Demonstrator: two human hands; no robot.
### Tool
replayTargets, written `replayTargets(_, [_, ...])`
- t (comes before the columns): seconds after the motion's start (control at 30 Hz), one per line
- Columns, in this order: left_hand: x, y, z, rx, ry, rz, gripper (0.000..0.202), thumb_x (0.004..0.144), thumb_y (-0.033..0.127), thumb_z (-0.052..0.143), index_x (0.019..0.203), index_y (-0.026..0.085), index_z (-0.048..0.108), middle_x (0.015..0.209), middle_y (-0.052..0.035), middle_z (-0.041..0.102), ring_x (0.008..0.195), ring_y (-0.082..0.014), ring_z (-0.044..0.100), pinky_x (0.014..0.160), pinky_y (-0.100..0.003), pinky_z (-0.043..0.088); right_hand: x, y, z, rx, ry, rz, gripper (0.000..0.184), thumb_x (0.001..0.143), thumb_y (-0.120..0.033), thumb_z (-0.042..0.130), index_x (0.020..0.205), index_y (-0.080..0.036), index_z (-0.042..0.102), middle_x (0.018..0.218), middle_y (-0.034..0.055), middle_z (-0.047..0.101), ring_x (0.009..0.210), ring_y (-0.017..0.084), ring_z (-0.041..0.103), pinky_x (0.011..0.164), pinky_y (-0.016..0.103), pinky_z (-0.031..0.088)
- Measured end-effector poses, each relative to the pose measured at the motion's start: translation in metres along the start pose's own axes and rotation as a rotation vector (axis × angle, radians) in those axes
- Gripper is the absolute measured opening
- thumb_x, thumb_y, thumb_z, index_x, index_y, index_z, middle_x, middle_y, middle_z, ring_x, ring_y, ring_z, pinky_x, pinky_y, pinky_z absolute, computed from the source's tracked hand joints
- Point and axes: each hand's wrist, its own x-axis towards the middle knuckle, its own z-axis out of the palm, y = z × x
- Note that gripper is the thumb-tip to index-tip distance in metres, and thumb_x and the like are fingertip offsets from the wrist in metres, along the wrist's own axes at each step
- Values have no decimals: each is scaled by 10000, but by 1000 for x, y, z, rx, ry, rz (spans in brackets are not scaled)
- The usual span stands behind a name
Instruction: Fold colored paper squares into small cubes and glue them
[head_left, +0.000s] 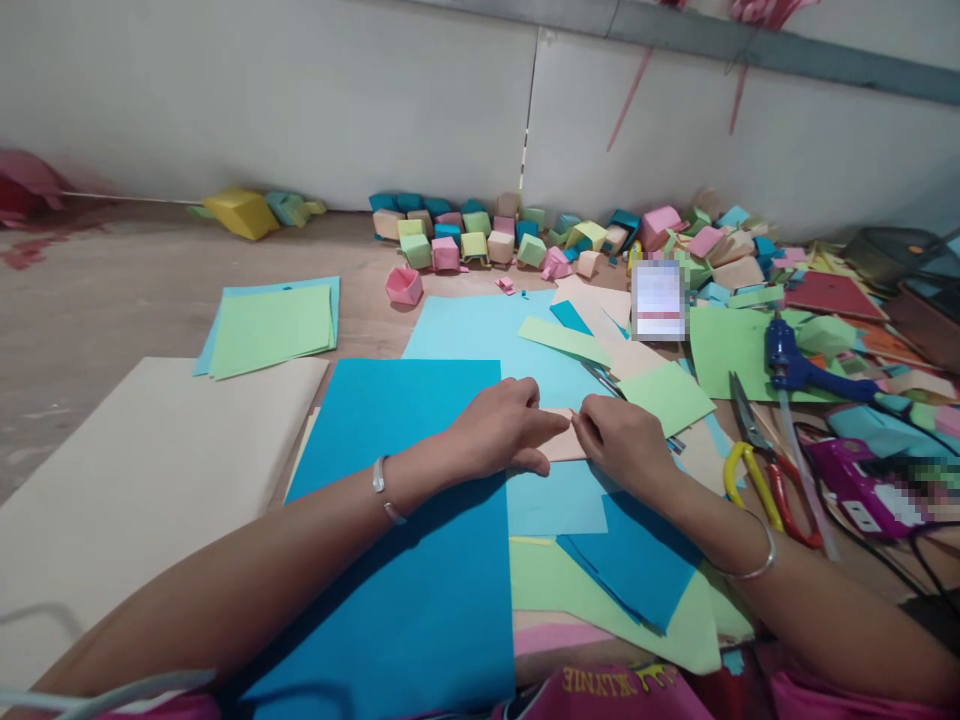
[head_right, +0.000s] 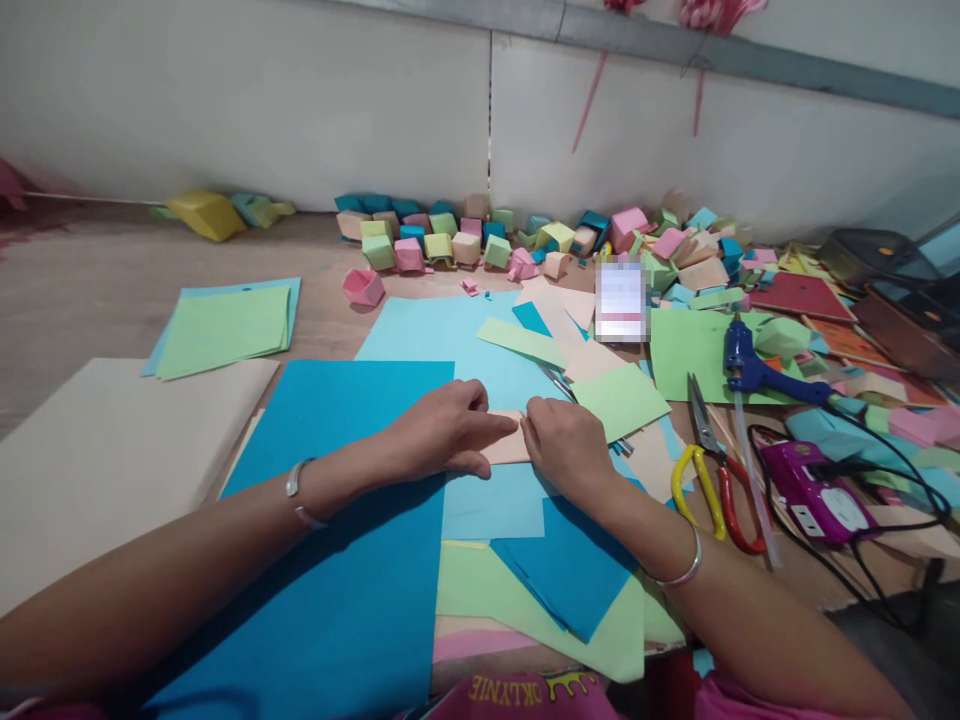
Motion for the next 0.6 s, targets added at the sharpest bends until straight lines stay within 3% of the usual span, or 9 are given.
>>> replayTargets(0.07, [0,-1,1,-1,2,-6,460,767,613,656,1077,274,663,910,-53,480,770,-198,444,600,-280,243,-1,1,-6,7,75,-30,222,936,-278,468,848,-145,621,637,20,576,591,147,463,566,288,204])
replayTargets(0.17, [2,-2,0,-17,-3,14,483,760,609,667,1115,281,655,908,-54,481,776,-200,444,600,-281,241,-4,-1,-22,-13,141,-246,237,950,-204,436,935,-161,668,607,19,556,595,158,442,577,313,195])
replayTargets(0.23, [2,-1,-1,-16,-8,19,474,763,600,671,1109,277,662,899,-53,477,771,-198,444,601,-284,243,-8,-6,-33,-27,79,-422,275,945,-146,418,878,-191,681,575,12,518,569,155,398,572,332,163])
replayTargets(0.3, [2,0,-2,-6,-20,3,450,771,579,677,1099,271,671,891,-57,474,768,-199,443,599,-288,245,-14,-13,-41,-42,-24,-510,275,936,-110,420,932,-199,681,599,14,537,574,152,399,574,338,157])
replayTargets(0.4, [2,1,-3,-13,-22,-12,472,768,571,686,1140,280,661,893,-61,479,764,-198,444,602,-292,258,-21,-21,-47,-120,-168,-505,287,918,-64,411,985,-168,670,666,42,605,596,160,459,572,340,167])
replayTargets(0.6, [3,-1,-1,-44,-24,-13,540,731,582,716,1180,290,650,886,-61,497,758,-195,444,609,-293,270,-31,-18,-62,-331,-436,-309,243,817,-5,487,730,-145,665,588,86,612,526,196,523,538,333,164])
